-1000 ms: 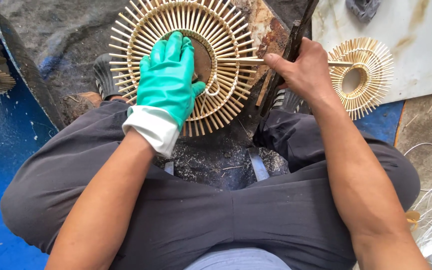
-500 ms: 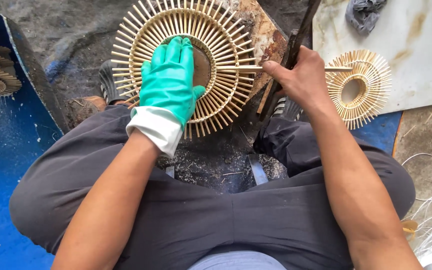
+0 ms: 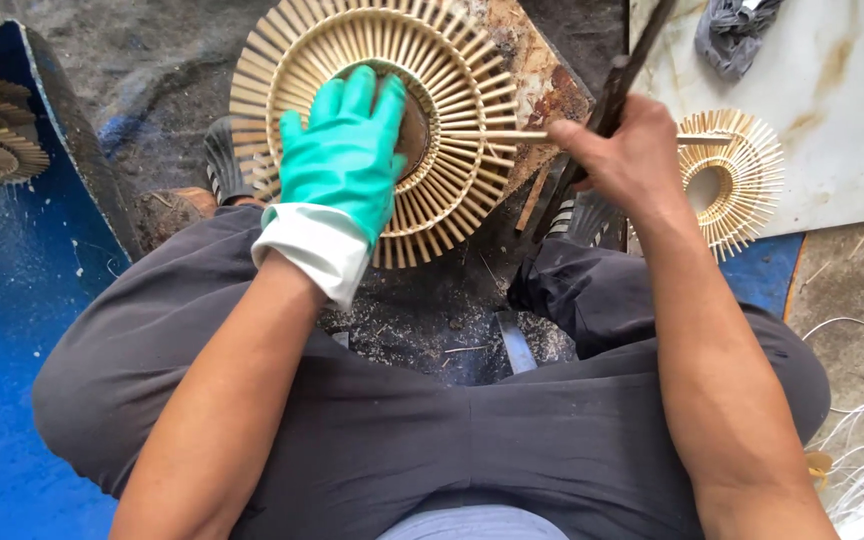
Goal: The recorder is assembling and shaping a wooden or bamboo lampshade component using hand tools and a jig.
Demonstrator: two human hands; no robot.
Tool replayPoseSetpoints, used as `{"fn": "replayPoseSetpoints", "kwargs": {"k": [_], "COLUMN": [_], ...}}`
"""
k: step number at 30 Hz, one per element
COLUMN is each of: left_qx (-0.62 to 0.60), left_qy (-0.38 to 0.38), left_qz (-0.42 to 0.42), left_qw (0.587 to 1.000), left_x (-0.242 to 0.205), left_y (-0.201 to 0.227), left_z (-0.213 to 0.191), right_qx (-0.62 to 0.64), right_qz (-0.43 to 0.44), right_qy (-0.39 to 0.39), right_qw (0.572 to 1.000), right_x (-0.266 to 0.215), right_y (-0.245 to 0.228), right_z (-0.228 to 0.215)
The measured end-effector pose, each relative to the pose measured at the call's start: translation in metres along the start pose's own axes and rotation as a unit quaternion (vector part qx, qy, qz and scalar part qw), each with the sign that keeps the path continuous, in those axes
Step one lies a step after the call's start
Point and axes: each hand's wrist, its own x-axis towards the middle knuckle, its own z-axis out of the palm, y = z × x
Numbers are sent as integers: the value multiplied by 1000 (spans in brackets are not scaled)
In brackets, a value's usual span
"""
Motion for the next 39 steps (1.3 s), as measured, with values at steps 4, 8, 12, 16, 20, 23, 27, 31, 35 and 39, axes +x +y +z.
{"fn": "replayPoseSetpoints", "kwargs": {"k": [4, 8, 12, 16, 20, 23, 27, 31, 35, 39], "left_qx": [-162, -121, -102, -115, -19, -32, -86, -73, -76, -69], "left_qy": [-133, -101, -79, -100, -40, -70, -81, -93, -101, -75], "left_qz": [-110, -78, -50, -42, -2, -57, -75, -59, -51, -15], "left_qw": [972, 984, 990, 987, 999, 995, 990, 991, 991, 995], "left_x": [14, 18, 16, 15, 12, 17, 20, 20, 20, 19], "left_y": [14, 12, 8, 7, 6, 15, 15, 14, 13, 12], "left_z": [-35, -24, -21, -21, 0, -17, -7, -6, -8, -3], "right_qx": [46, 7, 6, 14, 17, 18, 24, 23, 19, 4], "right_qz": [-34, 10, -22, -7, 13, 5, 34, -3, 6, 21], "right_qy": [18, 10, -1, -10, -6, 14, 13, 0, 0, -3], "right_qw": [998, 1000, 1000, 1000, 1000, 1000, 999, 1000, 1000, 1000], "right_x": [1, 7, 6, 0, 1, 1, 8, 4, 0, -3], "right_y": [-2, -2, -6, -9, -6, -5, 11, 4, 1, -3], "right_z": [6, 16, 18, 13, 3, 1, 13, 16, 14, 1]}}
